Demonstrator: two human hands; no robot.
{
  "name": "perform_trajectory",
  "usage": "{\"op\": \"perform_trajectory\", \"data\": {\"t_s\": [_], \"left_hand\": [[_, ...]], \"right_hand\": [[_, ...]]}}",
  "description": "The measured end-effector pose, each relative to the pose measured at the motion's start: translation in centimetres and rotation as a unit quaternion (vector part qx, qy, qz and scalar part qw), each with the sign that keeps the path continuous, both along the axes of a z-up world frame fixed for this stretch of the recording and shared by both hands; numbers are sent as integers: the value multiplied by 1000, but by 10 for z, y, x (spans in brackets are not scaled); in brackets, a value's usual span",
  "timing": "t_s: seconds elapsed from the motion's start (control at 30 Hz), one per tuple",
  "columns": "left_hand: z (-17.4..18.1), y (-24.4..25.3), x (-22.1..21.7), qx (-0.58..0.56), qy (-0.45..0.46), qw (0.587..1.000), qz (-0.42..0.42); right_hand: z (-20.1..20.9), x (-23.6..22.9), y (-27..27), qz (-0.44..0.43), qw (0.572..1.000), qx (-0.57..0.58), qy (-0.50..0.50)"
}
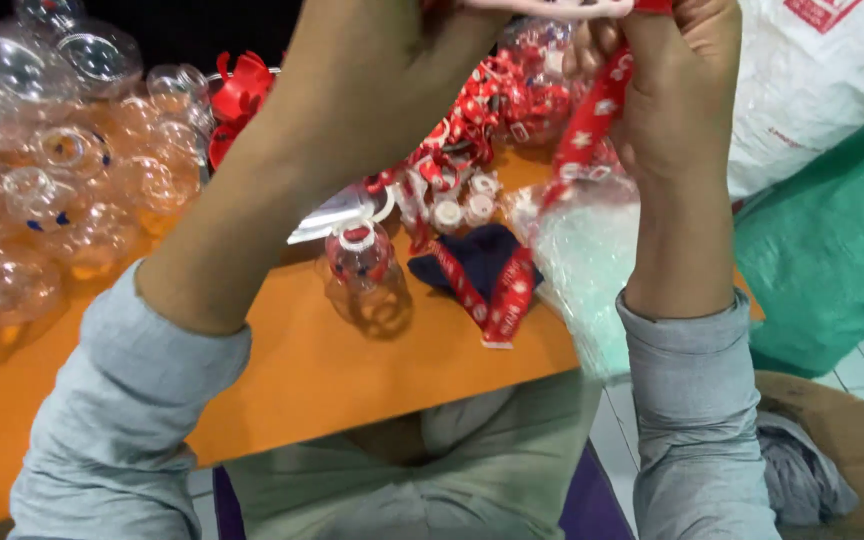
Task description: Wiping a plastic bottle, attaching a decorative lanyard to its neck, and packaging it in a clear plastic bag.
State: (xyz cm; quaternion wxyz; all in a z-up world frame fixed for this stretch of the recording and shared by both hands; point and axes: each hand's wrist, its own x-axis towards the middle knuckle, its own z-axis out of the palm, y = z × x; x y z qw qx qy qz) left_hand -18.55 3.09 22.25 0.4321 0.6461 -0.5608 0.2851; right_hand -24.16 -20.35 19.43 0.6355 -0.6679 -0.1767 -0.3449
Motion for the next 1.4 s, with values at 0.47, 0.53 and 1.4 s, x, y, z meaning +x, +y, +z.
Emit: {"op": "perform_trajectory", "data": {"t_s": [0.47, 0.53, 1.4], "left_hand": [[-131, 149, -68, -27, 322, 934, 153], [-144, 154, -72, -53, 352, 922, 155], [-140, 103, -112, -35, 318, 945, 68]], "right_hand": [[-145, -86, -23, 27, 947, 257, 192], [-169, -87, -6, 21, 930, 294, 220], [-197, -131, 61, -63, 949, -85, 298]]}}
